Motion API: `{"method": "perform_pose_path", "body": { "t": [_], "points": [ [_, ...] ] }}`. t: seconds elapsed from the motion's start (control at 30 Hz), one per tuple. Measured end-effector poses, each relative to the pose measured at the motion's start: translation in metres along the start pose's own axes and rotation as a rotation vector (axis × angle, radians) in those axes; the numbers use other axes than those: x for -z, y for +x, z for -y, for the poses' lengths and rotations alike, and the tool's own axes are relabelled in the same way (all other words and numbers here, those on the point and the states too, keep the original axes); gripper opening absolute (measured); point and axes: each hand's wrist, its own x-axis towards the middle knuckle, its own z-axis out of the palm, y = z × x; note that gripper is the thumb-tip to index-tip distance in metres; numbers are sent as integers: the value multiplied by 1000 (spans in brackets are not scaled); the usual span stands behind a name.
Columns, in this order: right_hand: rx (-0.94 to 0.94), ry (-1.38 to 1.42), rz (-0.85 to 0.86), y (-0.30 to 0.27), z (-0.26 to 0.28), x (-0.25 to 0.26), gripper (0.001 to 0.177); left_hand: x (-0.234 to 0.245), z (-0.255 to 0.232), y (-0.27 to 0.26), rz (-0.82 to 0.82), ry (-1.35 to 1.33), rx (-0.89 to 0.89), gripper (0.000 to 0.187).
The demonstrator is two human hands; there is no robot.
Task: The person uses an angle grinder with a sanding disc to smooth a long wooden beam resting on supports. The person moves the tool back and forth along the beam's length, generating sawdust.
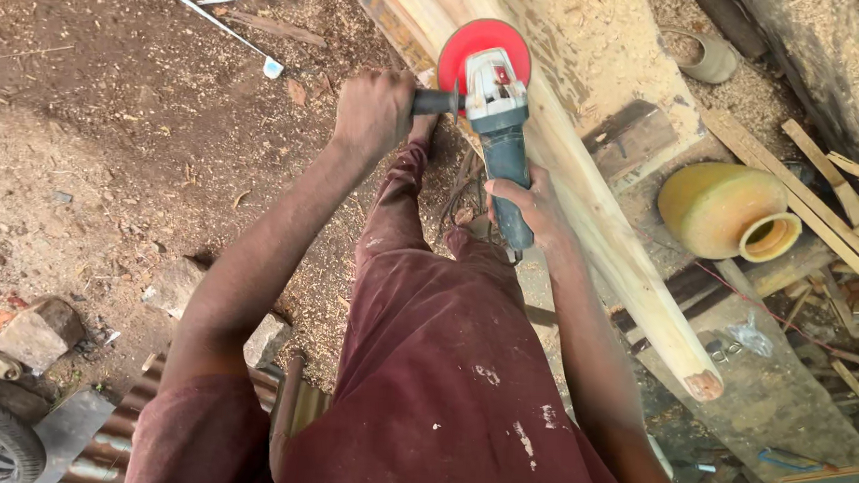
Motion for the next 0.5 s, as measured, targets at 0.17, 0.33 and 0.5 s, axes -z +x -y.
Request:
{"method": "perform_pose_path", "body": {
  "t": [0.17, 0.33, 0.5],
  "points": [
    [-3, -13, 52, 0, -6, -9, 35, -3, 9, -16, 4, -14, 40, 27],
    [13, -44, 37, -22, -22, 6, 38, -4, -10, -23, 34, -62, -7, 22],
    [-90, -96, -149, -117, -65, 55, 39, -9, -118, -56, 21, -248, -138, 10]
  ]
}}
